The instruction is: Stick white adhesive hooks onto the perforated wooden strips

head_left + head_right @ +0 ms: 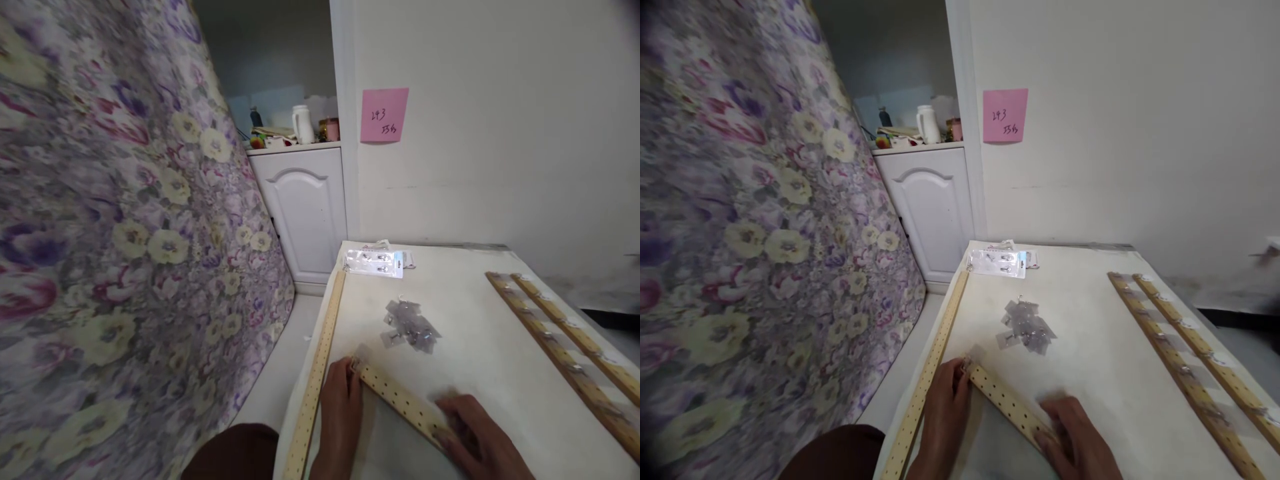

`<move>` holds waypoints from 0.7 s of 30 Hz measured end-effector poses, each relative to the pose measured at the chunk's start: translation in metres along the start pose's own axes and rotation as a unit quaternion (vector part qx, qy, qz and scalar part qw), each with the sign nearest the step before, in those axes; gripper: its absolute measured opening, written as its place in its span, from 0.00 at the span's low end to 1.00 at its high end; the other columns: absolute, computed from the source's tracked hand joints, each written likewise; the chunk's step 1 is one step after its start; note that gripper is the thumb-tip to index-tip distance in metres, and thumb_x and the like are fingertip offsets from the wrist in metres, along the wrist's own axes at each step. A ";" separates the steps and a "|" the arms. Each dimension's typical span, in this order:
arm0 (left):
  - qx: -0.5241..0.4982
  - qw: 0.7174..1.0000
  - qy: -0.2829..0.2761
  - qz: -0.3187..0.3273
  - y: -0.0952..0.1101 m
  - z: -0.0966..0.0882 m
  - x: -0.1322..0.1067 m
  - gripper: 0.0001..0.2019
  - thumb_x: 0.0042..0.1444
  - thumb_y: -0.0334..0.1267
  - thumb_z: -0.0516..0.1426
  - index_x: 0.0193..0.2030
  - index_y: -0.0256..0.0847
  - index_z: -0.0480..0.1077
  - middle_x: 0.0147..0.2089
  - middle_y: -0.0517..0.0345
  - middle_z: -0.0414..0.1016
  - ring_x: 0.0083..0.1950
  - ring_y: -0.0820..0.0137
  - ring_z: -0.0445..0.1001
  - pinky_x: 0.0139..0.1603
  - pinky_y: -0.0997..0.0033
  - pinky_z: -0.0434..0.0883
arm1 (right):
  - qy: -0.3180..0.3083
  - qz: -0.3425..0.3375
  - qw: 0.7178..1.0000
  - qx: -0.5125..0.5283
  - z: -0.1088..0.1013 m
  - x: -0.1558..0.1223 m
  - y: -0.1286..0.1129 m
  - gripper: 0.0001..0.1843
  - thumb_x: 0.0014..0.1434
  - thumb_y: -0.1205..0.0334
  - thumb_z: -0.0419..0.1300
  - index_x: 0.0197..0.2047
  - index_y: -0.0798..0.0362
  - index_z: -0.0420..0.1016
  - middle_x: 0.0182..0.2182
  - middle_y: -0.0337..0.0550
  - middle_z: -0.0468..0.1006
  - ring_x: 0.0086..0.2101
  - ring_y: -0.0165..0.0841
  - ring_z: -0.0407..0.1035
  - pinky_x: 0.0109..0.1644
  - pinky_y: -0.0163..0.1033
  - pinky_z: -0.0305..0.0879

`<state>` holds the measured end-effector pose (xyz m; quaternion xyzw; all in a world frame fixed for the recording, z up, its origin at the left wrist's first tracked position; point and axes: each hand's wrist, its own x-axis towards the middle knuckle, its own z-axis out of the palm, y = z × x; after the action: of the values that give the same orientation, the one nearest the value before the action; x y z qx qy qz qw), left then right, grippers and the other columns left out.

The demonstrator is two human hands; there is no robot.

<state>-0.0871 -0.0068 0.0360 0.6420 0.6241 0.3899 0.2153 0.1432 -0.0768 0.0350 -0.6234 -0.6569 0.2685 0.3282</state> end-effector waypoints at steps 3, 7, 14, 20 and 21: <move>-0.006 1.000 0.005 -0.001 -0.002 0.002 0.000 0.10 0.61 0.39 0.50 0.44 0.42 0.69 0.41 0.53 0.74 0.42 0.63 0.72 0.45 0.63 0.68 | -0.002 -0.051 0.997 0.049 0.016 0.032 -0.018 0.12 0.59 0.59 0.53 0.47 0.47 0.69 0.43 0.44 0.71 0.38 0.33 0.70 0.41 0.38 0.70; -0.015 1.000 0.006 -0.003 -0.007 0.004 0.000 0.10 0.62 0.38 0.49 0.46 0.42 0.68 0.43 0.53 0.74 0.45 0.64 0.72 0.47 0.63 0.68 | -0.026 -0.076 0.993 0.089 0.051 0.079 -0.035 0.19 0.57 0.66 0.53 0.51 0.49 0.69 0.51 0.48 0.66 0.45 0.35 0.68 0.46 0.41 0.70; -0.021 1.000 0.006 -0.014 -0.011 0.006 0.002 0.11 0.62 0.38 0.49 0.46 0.41 0.69 0.43 0.52 0.74 0.45 0.63 0.73 0.47 0.63 0.68 | -0.051 -0.061 0.992 0.095 0.087 0.105 -0.044 0.21 0.53 0.67 0.54 0.51 0.50 0.71 0.46 0.46 0.70 0.38 0.33 0.69 0.46 0.41 0.68; -0.029 0.999 0.001 -0.019 -0.008 0.004 0.002 0.11 0.62 0.38 0.49 0.45 0.41 0.70 0.43 0.52 0.74 0.45 0.64 0.73 0.47 0.64 0.69 | -0.037 -0.012 0.997 0.065 0.089 0.106 -0.053 0.16 0.52 0.66 0.55 0.45 0.48 0.74 0.42 0.42 0.72 0.34 0.32 0.70 0.42 0.38 0.65; -0.028 0.999 -0.002 -0.022 -0.008 0.004 0.002 0.11 0.62 0.38 0.49 0.45 0.41 0.70 0.43 0.52 0.74 0.45 0.64 0.73 0.47 0.64 0.69 | -0.032 -0.007 0.998 0.057 0.089 0.106 -0.054 0.16 0.52 0.65 0.55 0.45 0.48 0.74 0.42 0.41 0.72 0.34 0.32 0.70 0.41 0.38 0.65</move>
<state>-0.0891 -0.0026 0.0284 0.6228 0.6260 0.4015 0.2431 0.0398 0.0291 0.0293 -0.5898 -0.6552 0.3233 0.3440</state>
